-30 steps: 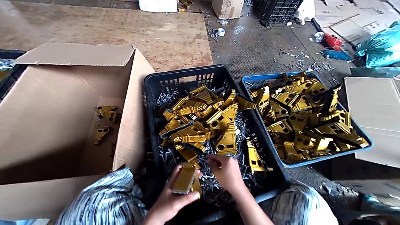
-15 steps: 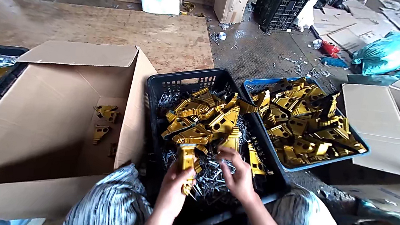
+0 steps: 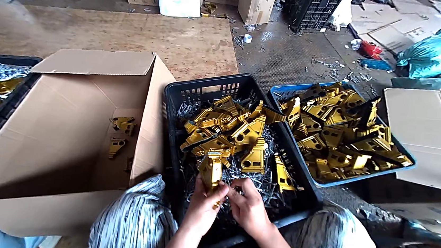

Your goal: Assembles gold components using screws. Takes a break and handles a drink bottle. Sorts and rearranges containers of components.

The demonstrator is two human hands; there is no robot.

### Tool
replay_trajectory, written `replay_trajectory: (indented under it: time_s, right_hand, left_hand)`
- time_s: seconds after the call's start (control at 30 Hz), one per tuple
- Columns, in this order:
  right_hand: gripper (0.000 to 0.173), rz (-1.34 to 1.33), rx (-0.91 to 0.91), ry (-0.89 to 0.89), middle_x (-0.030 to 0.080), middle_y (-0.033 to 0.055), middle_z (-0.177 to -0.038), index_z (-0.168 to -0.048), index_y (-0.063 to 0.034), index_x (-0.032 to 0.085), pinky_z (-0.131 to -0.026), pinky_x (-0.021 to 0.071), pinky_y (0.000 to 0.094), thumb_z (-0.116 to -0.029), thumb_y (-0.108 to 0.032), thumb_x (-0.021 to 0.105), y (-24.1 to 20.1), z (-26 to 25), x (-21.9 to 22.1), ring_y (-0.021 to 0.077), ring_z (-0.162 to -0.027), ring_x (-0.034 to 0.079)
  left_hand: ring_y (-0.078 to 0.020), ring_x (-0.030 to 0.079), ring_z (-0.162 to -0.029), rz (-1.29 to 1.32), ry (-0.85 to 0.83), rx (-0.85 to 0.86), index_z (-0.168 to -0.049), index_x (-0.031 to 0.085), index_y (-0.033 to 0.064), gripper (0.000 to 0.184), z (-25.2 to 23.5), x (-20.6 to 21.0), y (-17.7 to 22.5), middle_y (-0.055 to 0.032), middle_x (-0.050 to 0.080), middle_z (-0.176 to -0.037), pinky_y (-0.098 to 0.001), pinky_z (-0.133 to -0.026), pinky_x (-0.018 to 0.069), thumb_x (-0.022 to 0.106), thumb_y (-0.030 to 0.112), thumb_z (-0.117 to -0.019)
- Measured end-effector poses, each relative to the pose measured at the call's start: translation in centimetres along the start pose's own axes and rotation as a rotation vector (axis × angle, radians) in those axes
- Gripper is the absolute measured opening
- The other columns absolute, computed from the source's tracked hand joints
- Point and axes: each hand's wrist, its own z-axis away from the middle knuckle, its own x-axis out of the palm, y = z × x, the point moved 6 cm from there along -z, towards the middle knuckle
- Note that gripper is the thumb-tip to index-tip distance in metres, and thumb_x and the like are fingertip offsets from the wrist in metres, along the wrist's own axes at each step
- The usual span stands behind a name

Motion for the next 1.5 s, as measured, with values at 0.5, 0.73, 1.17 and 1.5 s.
replay_trajectory:
  time_s: [0.5, 0.73, 1.17, 1.5]
  right_hand:
    - [0.024, -0.417, 0.165, -0.029, 0.055, 0.0018, -0.071, -0.102, 0.0006, 0.053, -0.057, 0.0471, 0.0146, -0.0997, -0.019, 0.066, 0.2, -0.3, -2.4, 0.0013, -0.058, 0.051]
    - [0.025, 0.096, -0.355, 0.216, 0.051, 0.0058, -0.068, -0.090, -0.0091, 0.052, -0.056, 0.0498, 0.0301, -0.0989, -0.023, 0.070, -2.4, -1.0, -4.4, 0.0193, -0.059, 0.054]
    - [0.052, 0.041, -0.184, 0.292, 0.061, 0.0074, -0.091, -0.102, -0.0133, 0.057, -0.083, 0.0529, 0.0354, -0.0888, -0.062, 0.071, -0.9, -1.8, -3.2, 0.0211, -0.089, 0.062]
    - [0.066, -0.783, 0.337, -0.036, 0.070, 0.0172, -0.126, -0.126, 0.0095, 0.061, -0.099, 0.0598, 0.0375, -0.0785, -0.026, 0.089, 2.7, -0.8, -0.4, 0.0204, -0.115, 0.069]
  left_hand:
    - [-0.0171, 0.065, -0.114, -0.467, -0.267, 0.298, -0.155, 0.005, -0.0024, 0.109, 1.0, 0.3, 2.3, -0.0144, 0.053, -0.135, -0.0326, -0.096, 0.0576, 0.078, 0.003, -0.0741]
    - [-0.0204, 0.066, -0.115, -0.491, -0.464, 0.099, -0.154, 0.013, -0.0035, 0.096, 1.4, 0.7, 0.6, -0.0143, 0.060, -0.132, -0.0371, -0.096, 0.0585, 0.076, 0.000, -0.0815]
    - [-0.0151, 0.069, -0.084, -0.355, -0.429, -0.026, -0.150, 0.023, 0.0047, 0.088, 1.7, 0.5, -1.3, -0.0081, 0.065, -0.112, -0.0289, -0.067, 0.0590, 0.068, -0.007, -0.0746]
    - [-0.0110, 0.065, -0.076, -0.212, -0.456, -0.148, -0.148, 0.024, 0.0111, 0.083, 1.4, -0.2, -2.4, -0.0040, 0.065, -0.105, -0.0243, -0.060, 0.0538, 0.064, -0.008, -0.0773]
